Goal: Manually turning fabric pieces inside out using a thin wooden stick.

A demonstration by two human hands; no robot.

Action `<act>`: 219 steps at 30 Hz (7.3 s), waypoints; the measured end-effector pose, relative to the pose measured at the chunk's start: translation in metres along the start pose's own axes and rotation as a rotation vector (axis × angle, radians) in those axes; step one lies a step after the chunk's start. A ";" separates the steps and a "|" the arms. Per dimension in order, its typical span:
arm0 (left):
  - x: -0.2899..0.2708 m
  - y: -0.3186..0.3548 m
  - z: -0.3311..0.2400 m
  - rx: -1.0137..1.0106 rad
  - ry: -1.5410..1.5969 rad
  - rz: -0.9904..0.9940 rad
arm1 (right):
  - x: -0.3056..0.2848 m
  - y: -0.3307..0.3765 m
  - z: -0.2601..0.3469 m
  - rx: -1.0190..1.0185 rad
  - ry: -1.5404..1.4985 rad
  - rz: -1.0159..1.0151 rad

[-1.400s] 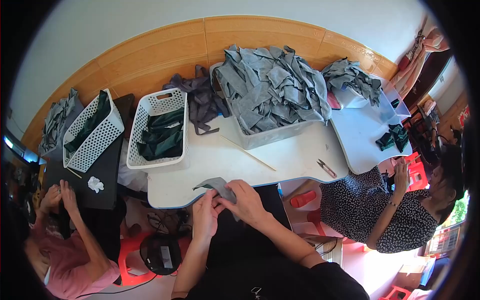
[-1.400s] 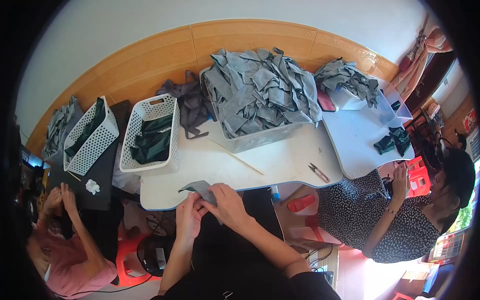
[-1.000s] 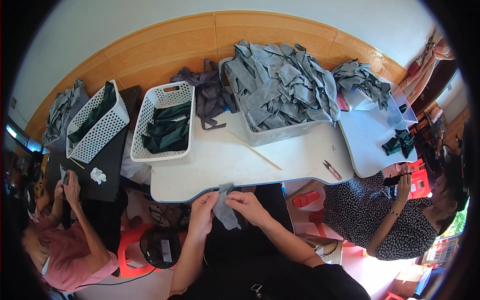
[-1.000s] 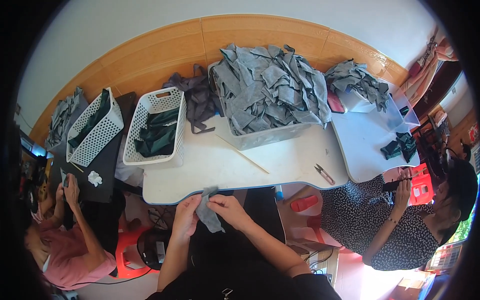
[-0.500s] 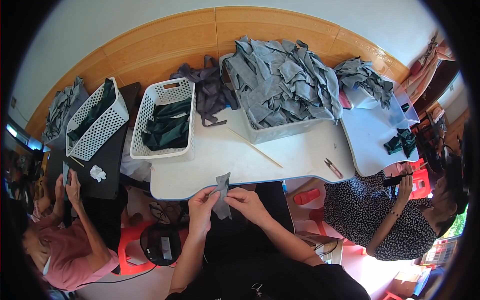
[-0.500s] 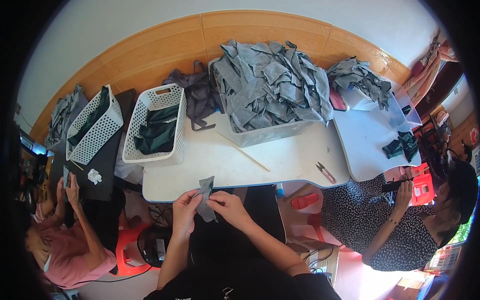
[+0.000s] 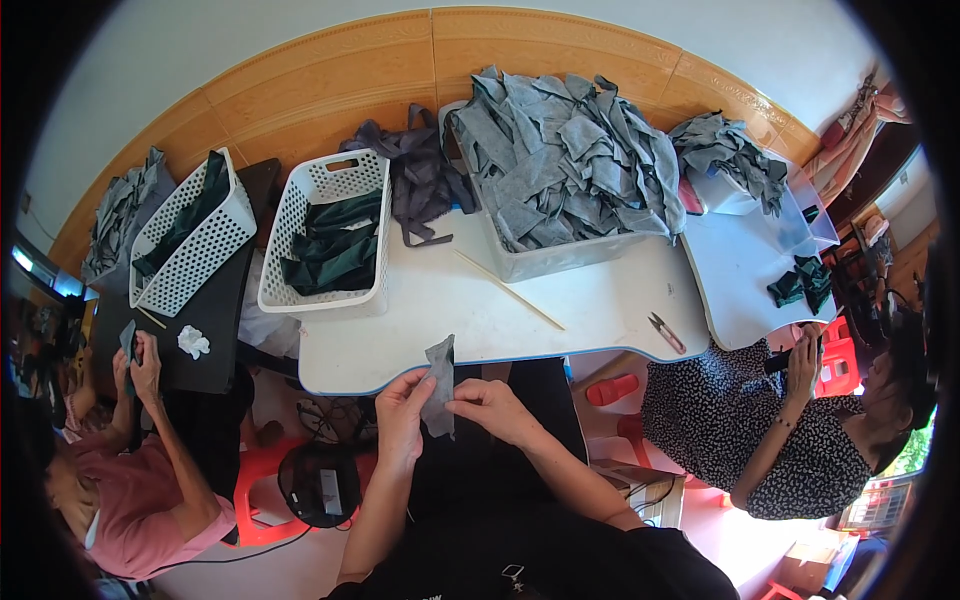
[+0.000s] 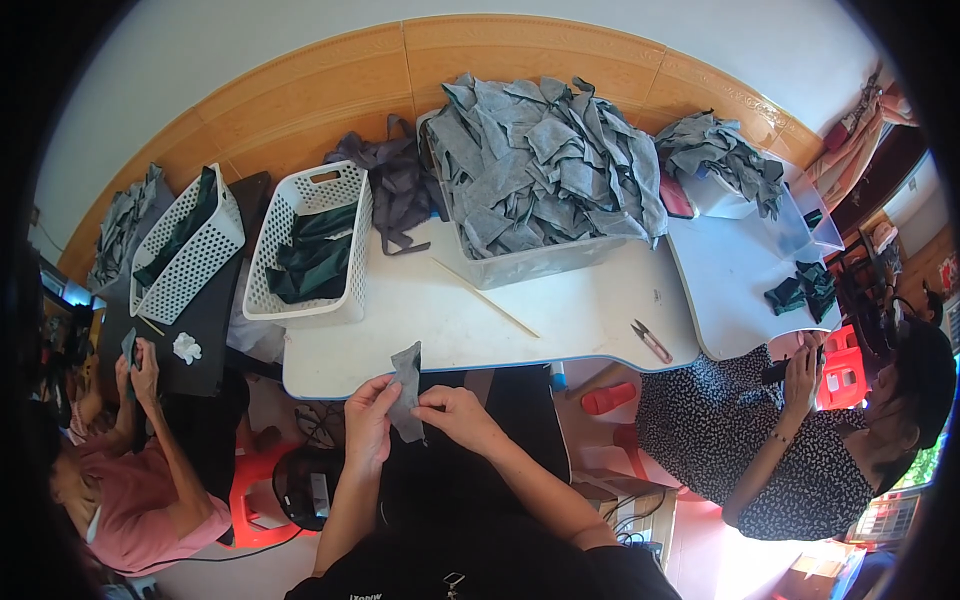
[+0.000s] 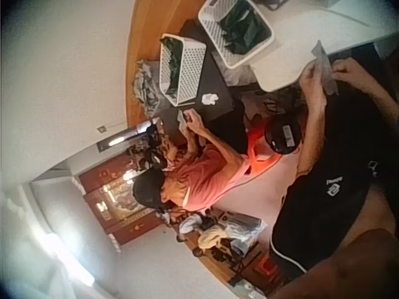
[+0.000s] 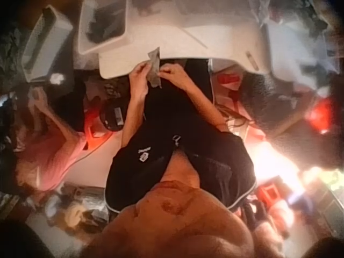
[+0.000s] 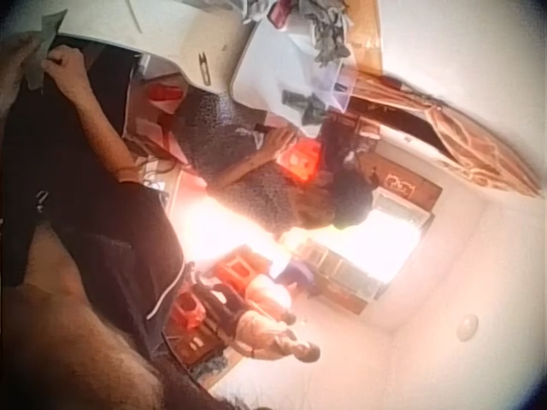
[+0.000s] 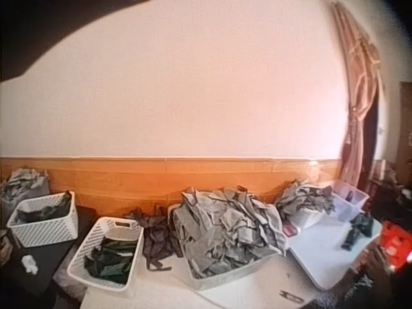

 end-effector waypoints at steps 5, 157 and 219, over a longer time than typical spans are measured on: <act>0.011 0.009 -0.008 0.282 -0.047 -0.190 | 0.001 0.000 -0.003 0.072 -0.093 -0.055; 0.003 -0.023 0.050 0.411 -0.511 0.352 | 0.014 0.022 -0.055 0.362 -0.551 -0.380; -0.005 -0.005 -0.030 0.332 -0.306 0.257 | -0.062 0.026 0.029 0.471 -1.054 -0.094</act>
Point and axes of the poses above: each hand's wrist, its own y-axis away from the middle knuckle, its own x-axis out of the palm, z = x × y, the point moved 2 cm from there along -y, towards the middle knuckle, and after that the axes turned 14 degrees about -z, right-handed, at the moved point
